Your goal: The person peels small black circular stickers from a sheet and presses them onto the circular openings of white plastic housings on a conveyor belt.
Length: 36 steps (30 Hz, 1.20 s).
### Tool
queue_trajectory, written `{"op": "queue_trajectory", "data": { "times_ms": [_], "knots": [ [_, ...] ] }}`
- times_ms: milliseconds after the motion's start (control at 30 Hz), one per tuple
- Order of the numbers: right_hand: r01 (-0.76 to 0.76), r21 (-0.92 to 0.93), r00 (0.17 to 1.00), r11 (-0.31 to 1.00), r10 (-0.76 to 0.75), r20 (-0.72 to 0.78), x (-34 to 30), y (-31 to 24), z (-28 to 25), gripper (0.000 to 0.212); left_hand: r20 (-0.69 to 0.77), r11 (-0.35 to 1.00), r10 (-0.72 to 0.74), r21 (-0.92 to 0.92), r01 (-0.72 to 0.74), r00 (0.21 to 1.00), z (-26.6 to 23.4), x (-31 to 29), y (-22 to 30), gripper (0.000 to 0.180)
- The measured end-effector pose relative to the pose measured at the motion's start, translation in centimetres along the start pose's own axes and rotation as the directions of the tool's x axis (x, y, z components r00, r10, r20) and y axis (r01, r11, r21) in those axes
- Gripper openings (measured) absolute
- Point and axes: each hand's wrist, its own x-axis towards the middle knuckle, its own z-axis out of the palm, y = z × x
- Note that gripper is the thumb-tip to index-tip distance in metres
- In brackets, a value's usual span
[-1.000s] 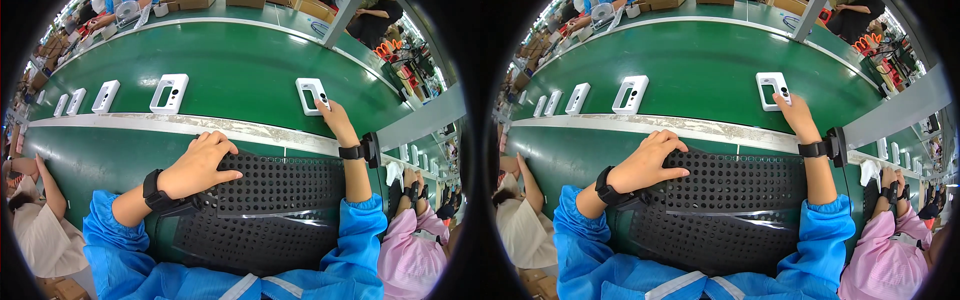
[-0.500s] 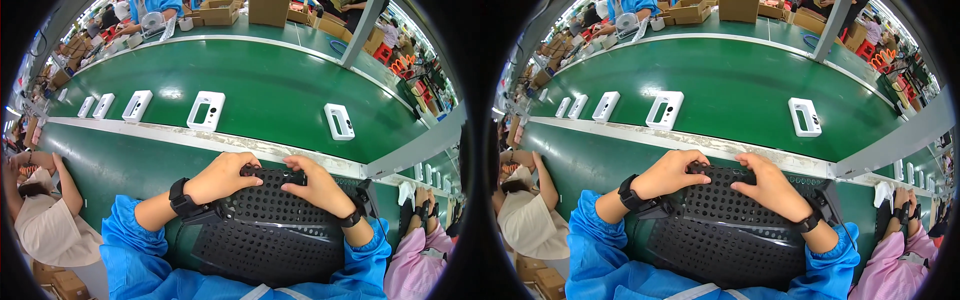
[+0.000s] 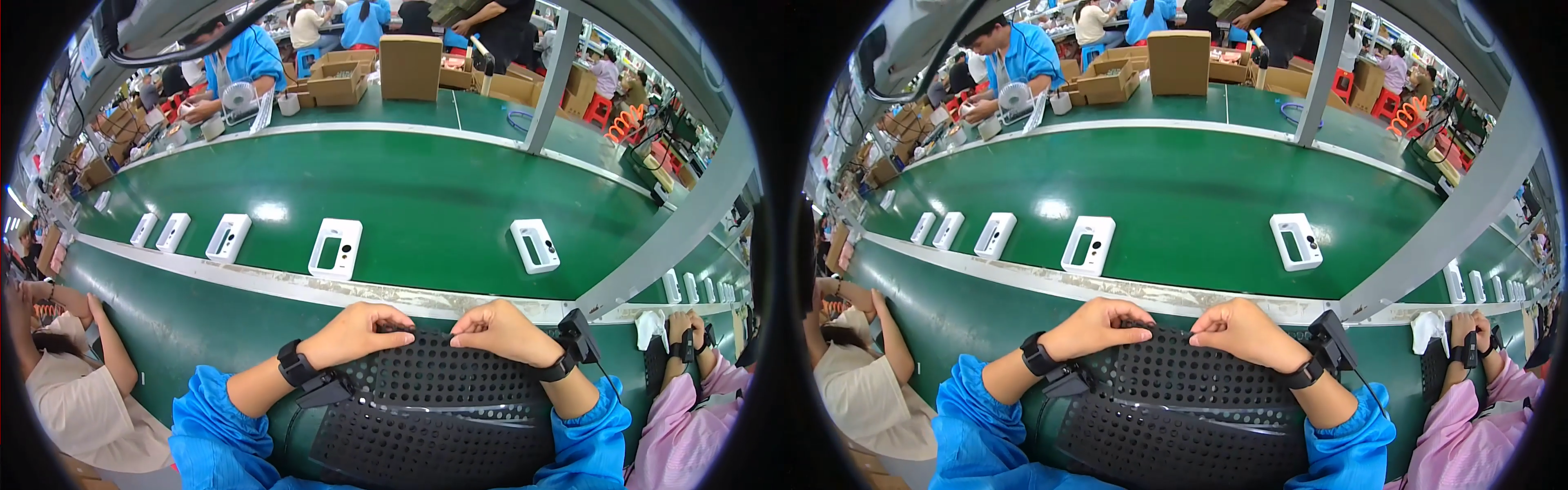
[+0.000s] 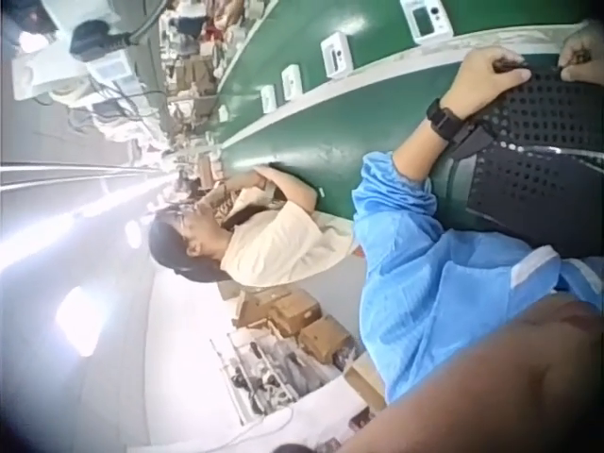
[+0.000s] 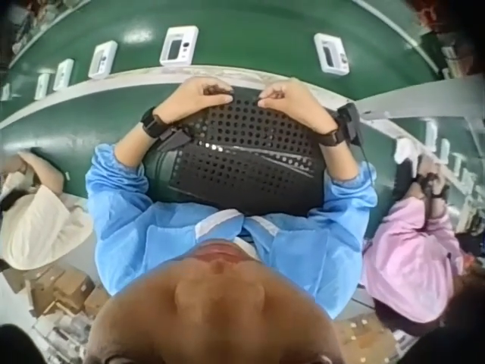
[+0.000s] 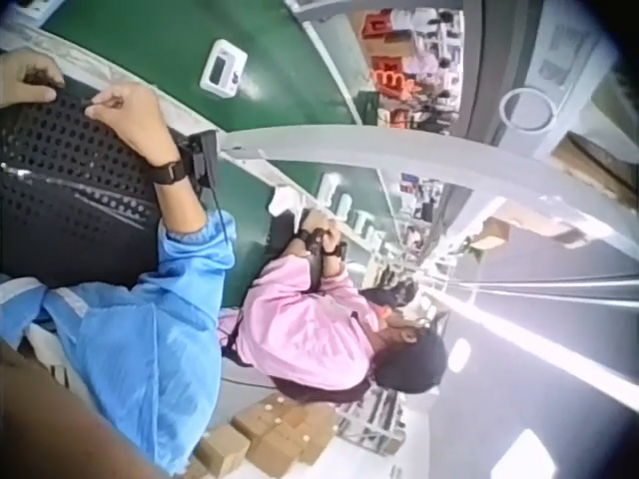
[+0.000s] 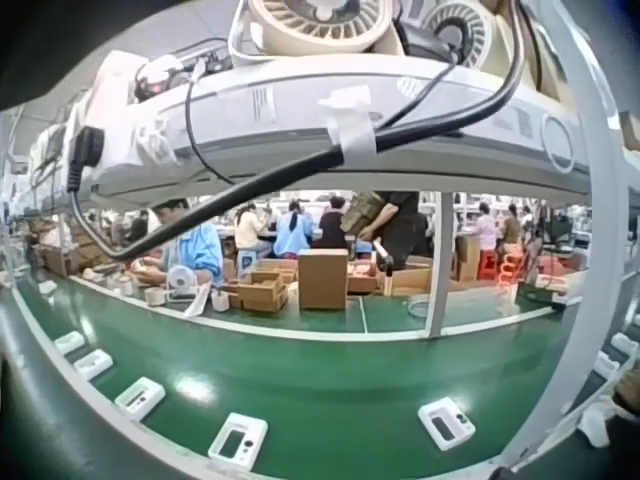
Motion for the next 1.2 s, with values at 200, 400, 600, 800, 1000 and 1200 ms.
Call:
{"op": "queue_trajectory", "data": {
  "times_ms": [200, 400, 600, 800, 1000, 1200],
  "knots": [
    [-0.017, 0.003, 1.0, 1.0, 0.016, 0.018, 0.1, 0.0, -0.2, 0.014, 0.035, 0.996, -0.069, 0.057, 0.067, 0.997, 0.1, 0.4, 0.4, 0.018],
    [-0.022, -0.044, 0.998, 0.999, 0.024, 0.056, 0.4, 0.2, -0.4, 0.015, 0.038, 0.991, -0.005, 0.137, 0.0, 0.999, 0.2, 0.5, 0.1, 0.022],
    [-0.001, 0.007, 0.998, 1.0, 0.0, 0.058, 0.7, 0.7, -0.3, 0.015, 0.036, 0.996, -0.041, 0.075, 0.038, 0.999, -0.1, 0.6, -0.1, 0.023],
    [0.145, 0.058, 0.982, 0.988, -0.137, -0.127, 0.7, 0.1, 0.4, 0.014, 0.05, 0.989, -0.073, 0.129, 0.066, 0.996, -0.2, 0.7, 0.5, 0.018],
    [0.139, -0.04, 0.977, 0.989, -0.144, -0.16, 0.5, -0.3, 1.0, 0.014, 0.053, 0.991, -0.109, 0.085, 0.104, 0.993, 0.0, 0.7, 0.4, 0.018],
    [0.162, -0.113, 0.972, 0.98, -0.178, -0.15, 0.5, 0.8, 0.9, 0.012, 0.05, 0.991, -0.121, 0.063, 0.118, 0.991, 0.2, 0.7, 0.8, 0.018]
  ]
}}
